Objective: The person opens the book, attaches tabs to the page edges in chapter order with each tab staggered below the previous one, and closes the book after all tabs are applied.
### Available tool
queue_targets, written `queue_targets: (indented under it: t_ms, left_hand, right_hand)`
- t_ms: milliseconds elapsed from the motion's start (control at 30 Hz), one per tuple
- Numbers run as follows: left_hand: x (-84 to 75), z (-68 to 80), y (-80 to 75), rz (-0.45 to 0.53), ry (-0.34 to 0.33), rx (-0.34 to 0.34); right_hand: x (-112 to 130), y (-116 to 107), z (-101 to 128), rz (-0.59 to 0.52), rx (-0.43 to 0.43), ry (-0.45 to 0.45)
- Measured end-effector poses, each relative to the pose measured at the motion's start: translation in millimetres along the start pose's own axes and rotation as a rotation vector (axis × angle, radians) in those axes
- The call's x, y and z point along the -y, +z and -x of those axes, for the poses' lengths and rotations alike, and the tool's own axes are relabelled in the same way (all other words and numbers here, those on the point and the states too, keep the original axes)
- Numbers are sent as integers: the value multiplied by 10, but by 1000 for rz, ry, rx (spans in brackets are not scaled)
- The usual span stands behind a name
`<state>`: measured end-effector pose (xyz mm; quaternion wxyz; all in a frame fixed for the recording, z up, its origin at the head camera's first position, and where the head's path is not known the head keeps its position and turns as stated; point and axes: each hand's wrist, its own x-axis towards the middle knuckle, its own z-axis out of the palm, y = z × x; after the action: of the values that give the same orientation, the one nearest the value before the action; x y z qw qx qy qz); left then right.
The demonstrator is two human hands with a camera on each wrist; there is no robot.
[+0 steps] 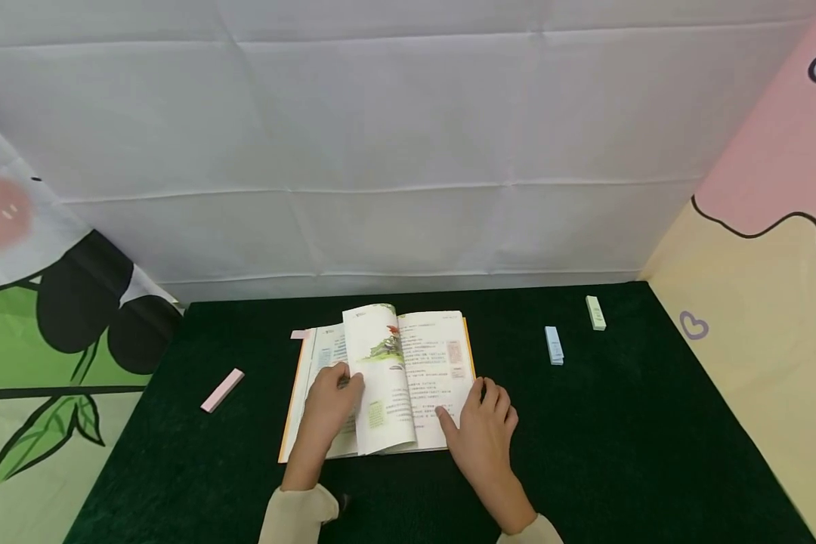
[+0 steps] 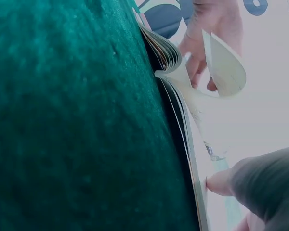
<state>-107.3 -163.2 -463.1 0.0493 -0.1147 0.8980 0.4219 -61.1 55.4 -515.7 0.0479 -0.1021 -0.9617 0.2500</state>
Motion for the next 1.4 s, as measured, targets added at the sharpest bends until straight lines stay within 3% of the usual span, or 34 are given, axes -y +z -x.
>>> queue_targets:
  t_ms: [167, 333, 867, 1000, 1133, 1267, 1400]
  left_hand:
    - [27, 15, -66, -58, -44, -55]
    - [82, -11, -109, -75, -85, -56]
    - [356, -156, -148, -211, -66, -152]
    - [389, -186, -124, -241, -75, -158]
    - [388, -206, -122, -264, -60, -145]
    - [384, -214, -129, -293, -7, -127]
    - [387, -228, -122, -310, 44, -117]
  right_hand:
    - [-14, 20, -12, 25, 13, -5]
    - [-12, 30, -7, 31, 4, -9]
    - [18, 28, -1, 46, -20, -37]
    - [-16, 22, -3, 56, -16, -126]
    - [-72, -12, -3, 85, 16, -285]
    - [-145, -98, -35, 139, 132, -422]
    - [-221, -225, -90, 147, 272, -500]
